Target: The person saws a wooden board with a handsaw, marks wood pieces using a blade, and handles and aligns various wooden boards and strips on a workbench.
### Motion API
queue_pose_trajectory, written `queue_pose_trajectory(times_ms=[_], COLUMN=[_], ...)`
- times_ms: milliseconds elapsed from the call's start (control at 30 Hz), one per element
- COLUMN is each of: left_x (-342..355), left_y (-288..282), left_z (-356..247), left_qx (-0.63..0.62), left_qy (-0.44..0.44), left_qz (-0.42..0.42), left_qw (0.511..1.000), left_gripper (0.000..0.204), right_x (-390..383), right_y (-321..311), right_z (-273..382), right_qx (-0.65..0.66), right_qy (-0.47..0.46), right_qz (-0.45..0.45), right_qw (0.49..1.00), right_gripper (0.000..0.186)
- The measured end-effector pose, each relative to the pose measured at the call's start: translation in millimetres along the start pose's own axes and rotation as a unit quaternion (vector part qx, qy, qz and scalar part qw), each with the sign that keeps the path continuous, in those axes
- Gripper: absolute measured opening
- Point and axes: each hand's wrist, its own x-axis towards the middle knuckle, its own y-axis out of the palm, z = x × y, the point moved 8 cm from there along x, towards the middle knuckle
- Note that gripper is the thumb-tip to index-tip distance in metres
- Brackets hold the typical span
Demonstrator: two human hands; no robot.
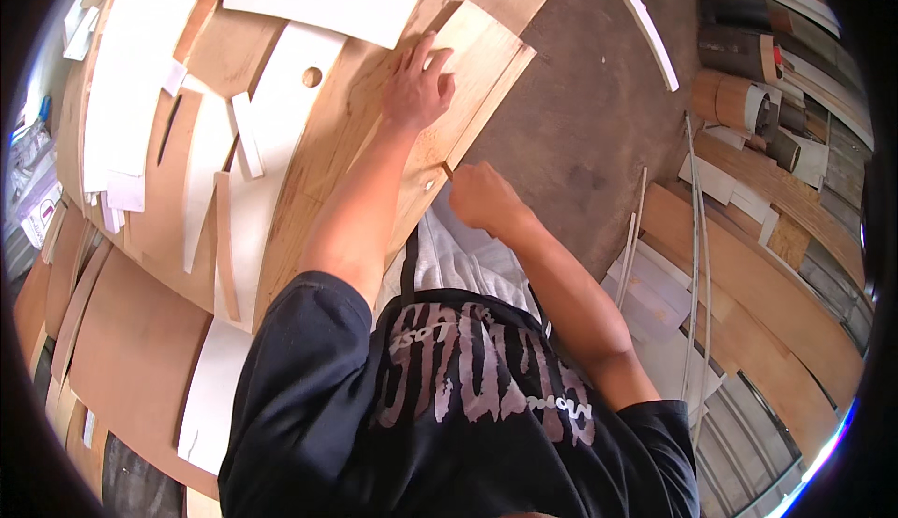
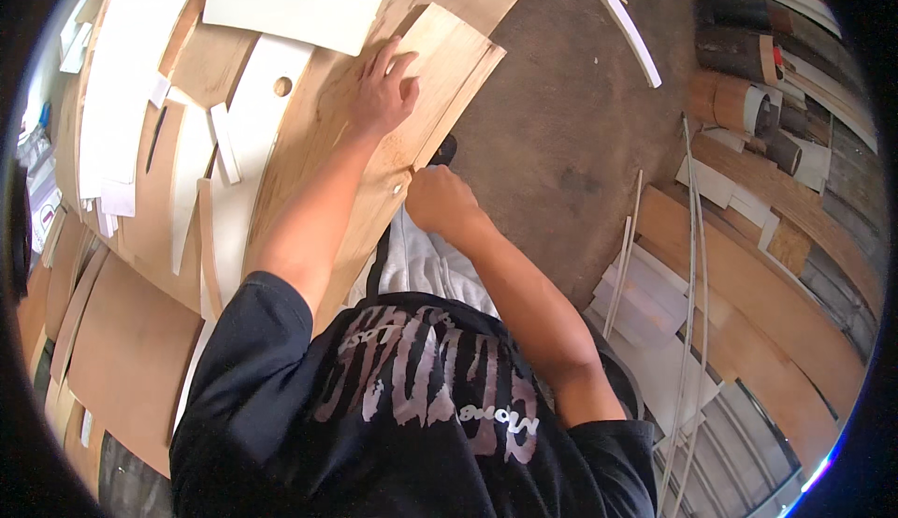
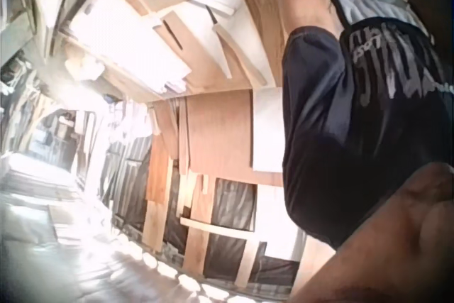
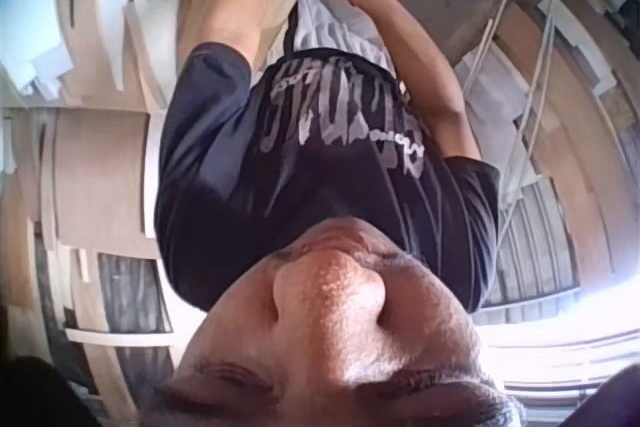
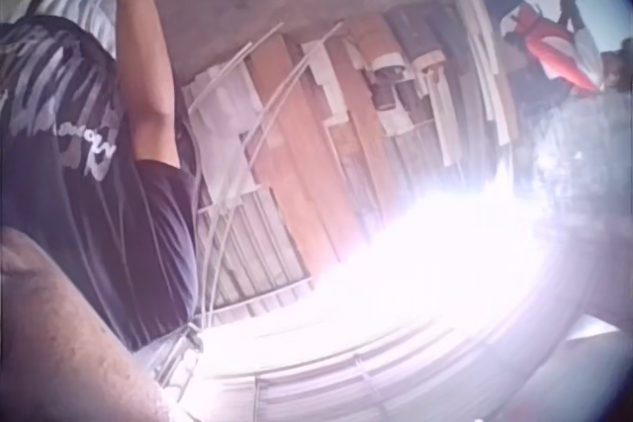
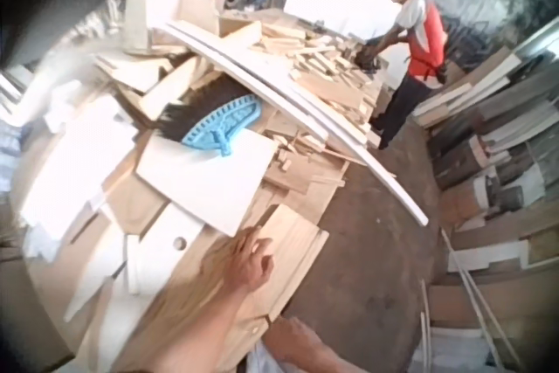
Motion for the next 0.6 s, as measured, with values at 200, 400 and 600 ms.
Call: queue_pose_trajectory(times_ms=[200, 400, 600], left_x=[-5.3, -41.7, -52.1], left_y=[-6.9, -11.7, -6.3], left_z=[1.8, -13.6, -3.1], left_qx=[0.000, 0.030, 0.033], left_qy=[0.001, 0.042, 0.014], left_qz=[-0.005, 0.010, 0.033], left_qw=[1.000, 0.999, 0.999], left_gripper=[0.045, 0.041, 0.043], right_x=[-21.5, 7.3, -9.8], right_y=[18.2, 36.8, 5.5], right_z=[4.8, -11.0, 8.4], right_qx=[-0.088, -0.157, -0.210], right_qy=[-0.016, -0.123, -0.156], right_qz=[0.036, -0.030, 0.003], right_qw=[0.995, 0.979, 0.965], right_gripper=[0.022, 0.019, 0.025])
